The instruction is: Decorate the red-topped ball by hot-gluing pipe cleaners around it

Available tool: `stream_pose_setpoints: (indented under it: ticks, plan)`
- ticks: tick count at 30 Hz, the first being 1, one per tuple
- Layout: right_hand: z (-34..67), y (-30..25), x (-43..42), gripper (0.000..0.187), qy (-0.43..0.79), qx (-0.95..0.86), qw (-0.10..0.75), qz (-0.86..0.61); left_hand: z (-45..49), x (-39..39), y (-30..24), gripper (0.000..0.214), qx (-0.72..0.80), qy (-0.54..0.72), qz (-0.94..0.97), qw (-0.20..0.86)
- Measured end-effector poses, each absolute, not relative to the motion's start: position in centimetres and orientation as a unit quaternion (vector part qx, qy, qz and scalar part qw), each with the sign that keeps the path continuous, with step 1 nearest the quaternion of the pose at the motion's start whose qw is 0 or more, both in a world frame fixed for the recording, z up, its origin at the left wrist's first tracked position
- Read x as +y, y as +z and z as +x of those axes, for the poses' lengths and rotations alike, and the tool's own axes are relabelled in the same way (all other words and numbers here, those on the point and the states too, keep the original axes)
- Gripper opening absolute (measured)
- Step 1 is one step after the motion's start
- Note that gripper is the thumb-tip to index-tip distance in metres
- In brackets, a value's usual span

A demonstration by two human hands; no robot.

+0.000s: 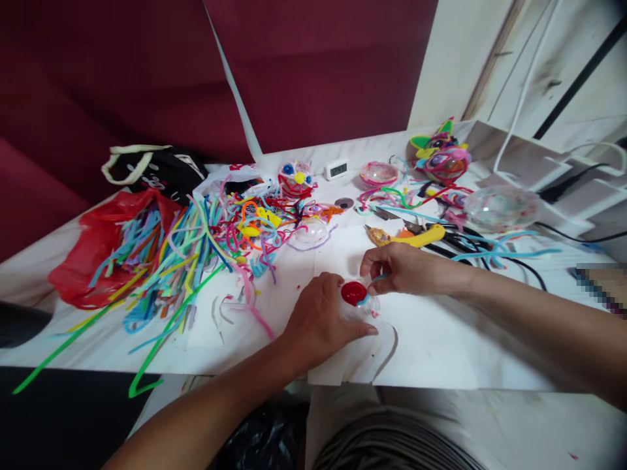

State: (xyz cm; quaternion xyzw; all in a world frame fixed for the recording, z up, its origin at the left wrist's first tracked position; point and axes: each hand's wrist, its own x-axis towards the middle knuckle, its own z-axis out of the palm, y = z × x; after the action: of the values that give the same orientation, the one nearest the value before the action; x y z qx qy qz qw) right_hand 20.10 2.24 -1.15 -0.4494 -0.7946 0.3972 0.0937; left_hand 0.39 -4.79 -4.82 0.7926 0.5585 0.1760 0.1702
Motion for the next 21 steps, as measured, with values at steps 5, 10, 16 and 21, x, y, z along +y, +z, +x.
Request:
stream_pose_setpoints:
  ticks: [5,10,16,21]
  plan:
    - [20.6,-1.7,1.8,0.017,0.395,-0.796,0.100,-0.448,0.8,-4.3,-4.2,0.055,0.553,0.171,0.795,0.182]
    - [20.7,-1.7,0.4,0.015,0.369,-0.802,0.108,-0.457,-0.2,-3.2,-3.1,0.062,0.499,0.147,0.819,0.243]
    - [20.2,-1.6,-1.5,0.010,0.319,-0.808,0.125,-0.479,-1.6,-0.2,-2.6,0.062,0.372,0.085,0.878,0.290]
    - [19.5,-2.3,-2.3,0.008,0.296,-0.810,0.152,-0.483,-2.0,2.3,-2.1,0.070,0.306,0.035,0.897,0.318]
